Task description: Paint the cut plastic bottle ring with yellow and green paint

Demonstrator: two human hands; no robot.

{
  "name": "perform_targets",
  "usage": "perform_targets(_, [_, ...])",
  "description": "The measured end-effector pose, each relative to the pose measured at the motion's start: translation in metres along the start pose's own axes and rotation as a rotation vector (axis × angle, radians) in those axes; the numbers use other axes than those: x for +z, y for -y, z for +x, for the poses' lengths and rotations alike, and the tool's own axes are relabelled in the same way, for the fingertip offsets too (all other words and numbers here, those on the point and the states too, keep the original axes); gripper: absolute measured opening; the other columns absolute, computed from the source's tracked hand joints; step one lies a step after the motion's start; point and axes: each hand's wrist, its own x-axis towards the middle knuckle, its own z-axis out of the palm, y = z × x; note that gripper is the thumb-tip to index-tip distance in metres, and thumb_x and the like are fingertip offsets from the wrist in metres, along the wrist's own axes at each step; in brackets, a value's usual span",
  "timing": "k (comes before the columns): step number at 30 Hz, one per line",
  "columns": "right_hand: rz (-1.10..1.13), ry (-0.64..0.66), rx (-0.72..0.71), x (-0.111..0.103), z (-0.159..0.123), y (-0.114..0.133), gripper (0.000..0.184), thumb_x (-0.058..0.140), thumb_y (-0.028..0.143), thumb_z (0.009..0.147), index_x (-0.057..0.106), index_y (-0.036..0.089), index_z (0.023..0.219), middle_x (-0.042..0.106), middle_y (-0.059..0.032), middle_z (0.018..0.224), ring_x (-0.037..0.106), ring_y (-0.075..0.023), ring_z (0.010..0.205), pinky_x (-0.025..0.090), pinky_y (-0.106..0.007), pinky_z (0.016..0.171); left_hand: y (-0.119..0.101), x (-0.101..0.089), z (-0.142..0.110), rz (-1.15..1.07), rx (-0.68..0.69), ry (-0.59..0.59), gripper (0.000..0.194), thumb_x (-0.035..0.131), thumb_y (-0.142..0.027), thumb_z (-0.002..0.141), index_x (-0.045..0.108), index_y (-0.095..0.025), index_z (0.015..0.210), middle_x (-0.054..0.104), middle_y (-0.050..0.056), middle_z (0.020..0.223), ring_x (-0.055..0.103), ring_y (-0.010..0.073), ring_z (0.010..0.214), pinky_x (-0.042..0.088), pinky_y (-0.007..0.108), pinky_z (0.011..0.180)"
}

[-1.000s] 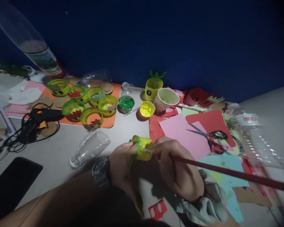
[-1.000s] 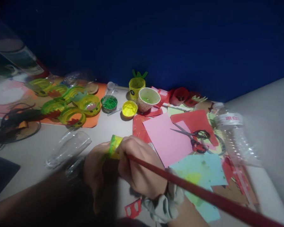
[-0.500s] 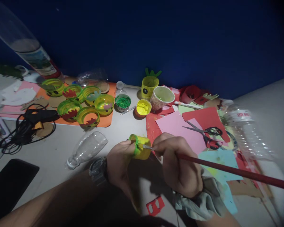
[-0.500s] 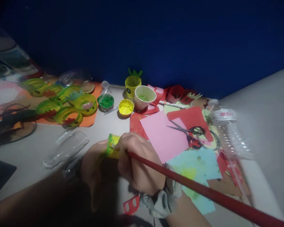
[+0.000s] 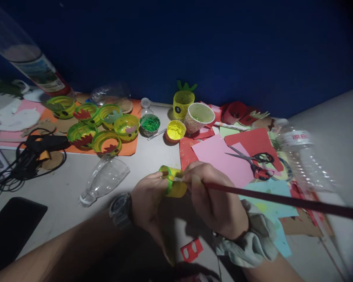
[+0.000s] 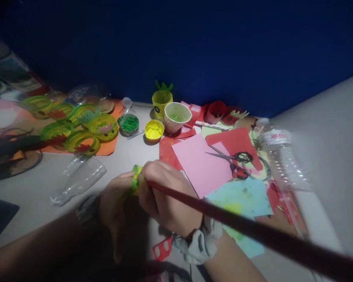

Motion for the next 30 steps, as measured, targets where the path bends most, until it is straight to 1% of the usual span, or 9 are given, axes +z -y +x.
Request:
perform_targets(4, [0.029, 0.001, 0.0, -0.0011, -0.0011, 0.0012, 0.011, 0.043, 0.005, 0.092, 0.043, 0.015, 0.09, 0.048, -0.001, 0.082, 0.044, -0.0099, 0.069, 0.039, -0.023, 0.059, 0.001, -0.0001, -0.0002, -0.002, 0.008, -0.006, 0.096, 0.073, -0.08, 0.036, 0.067, -0.013, 0.105, 0.07, 0.011, 0.098, 0.065, 0.0255, 0.084, 0.051, 0.034, 0.079])
perform_targets(9, [0.025, 0.007, 0.011, -0.0002, -0.0012, 0.0035, 0.012, 0.041, 0.005, 0.092, 0.044, 0.016, 0.091, 0.047, -0.0009, 0.08, 0.046, -0.0115, 0.07, 0.039, -0.025, 0.06, 0.0024, -0.0003, 0.0, 0.033, 0.019, -0.013, 0.093, 0.07, -0.083, 0.037, 0.067, -0.017, 0.101, 0.07, 0.008, 0.089, 0.065, 0.0243, 0.078, 0.052, 0.034, 0.072])
perform_targets(12, [0.013, -0.002, 0.013, 0.0009, -0.0007, 0.0038, 0.013, 0.04, 0.004, 0.093, 0.045, 0.016, 0.092, 0.047, -0.0017, 0.08, 0.046, -0.0121, 0.07, 0.037, -0.025, 0.059, 0.0037, 0.0002, -0.0008, 0.02, 0.012, -0.023, 0.092, 0.068, -0.085, 0.037, 0.068, -0.018, 0.102, 0.069, 0.007, 0.085, 0.066, 0.0261, 0.079, 0.051, 0.035, 0.072])
perform_targets(16, [0.006, -0.002, 0.014, 0.0011, -0.0017, 0.004, 0.011, 0.042, 0.006, 0.093, 0.045, 0.016, 0.091, 0.047, -0.0017, 0.079, 0.045, -0.0124, 0.07, 0.037, -0.026, 0.06, 0.0054, -0.0004, -0.0023, 0.011, 0.036, -0.026, 0.092, 0.068, -0.084, 0.042, 0.067, -0.02, 0.107, 0.071, 0.009, 0.093, 0.066, 0.0257, 0.084, 0.051, 0.036, 0.077])
perform_targets(18, [0.0, -0.013, 0.02, 0.0018, -0.0035, 0.0041, 0.01, 0.042, 0.007, 0.094, 0.045, 0.016, 0.09, 0.047, -0.002, 0.081, 0.046, -0.0128, 0.072, 0.037, -0.027, 0.061, 0.0061, -0.0015, -0.0032, 0.026, 0.05, -0.018, 0.093, 0.068, -0.084, 0.041, 0.067, -0.019, 0.108, 0.071, 0.01, 0.096, 0.065, 0.0255, 0.083, 0.051, 0.036, 0.078])
perform_targets(22, [0.016, -0.037, 0.019, 0.0047, -0.0079, 0.0036, 0.01, 0.043, 0.006, 0.093, 0.044, 0.016, 0.091, 0.043, -0.0006, 0.077, 0.044, -0.012, 0.07, 0.037, -0.025, 0.06, 0.0056, -0.0038, -0.0047, 0.06, 0.021, 0.001, 0.093, 0.067, -0.085, 0.04, 0.067, -0.016, 0.102, 0.07, 0.012, 0.093, 0.064, 0.0262, 0.079, 0.051, 0.038, 0.076])
perform_targets(25, [0.018, -0.053, 0.011, 0.0054, -0.0084, 0.0026, 0.012, 0.043, 0.006, 0.092, 0.045, 0.017, 0.096, 0.045, -0.0011, 0.08, 0.047, -0.0129, 0.074, 0.039, -0.027, 0.063, 0.004, -0.0039, -0.0046, 0.078, -0.003, 0.013, 0.09, 0.065, -0.086, 0.042, 0.067, -0.014, 0.097, 0.07, 0.012, 0.086, 0.065, 0.028, 0.079, 0.05, 0.039, 0.076])
perform_targets(28, [-0.01, -0.026, 0.047, 0.0037, -0.0071, 0.0027, 0.011, 0.042, 0.006, 0.093, 0.045, 0.017, 0.091, 0.045, -0.0008, 0.079, 0.045, -0.0122, 0.07, 0.036, -0.027, 0.061, 0.0031, -0.0031, -0.0039, 0.094, 0.037, -0.028, 0.089, 0.065, -0.086, 0.043, 0.066, -0.016, 0.1, 0.07, 0.011, 0.088, 0.066, 0.028, 0.081, 0.051, 0.038, 0.076])
perform_targets(30, [-0.017, -0.046, 0.046, 0.0019, -0.006, 0.004, 0.011, 0.041, 0.007, 0.094, 0.044, 0.017, 0.092, 0.045, -0.0008, 0.08, 0.045, -0.0124, 0.071, 0.037, -0.027, 0.062, 0.0032, -0.0026, -0.0039, 0.08, 0.06, -0.023, 0.088, 0.065, -0.085, 0.044, 0.066, -0.017, 0.101, 0.071, 0.01, 0.089, 0.067, 0.0272, 0.082, 0.051, 0.037, 0.078])
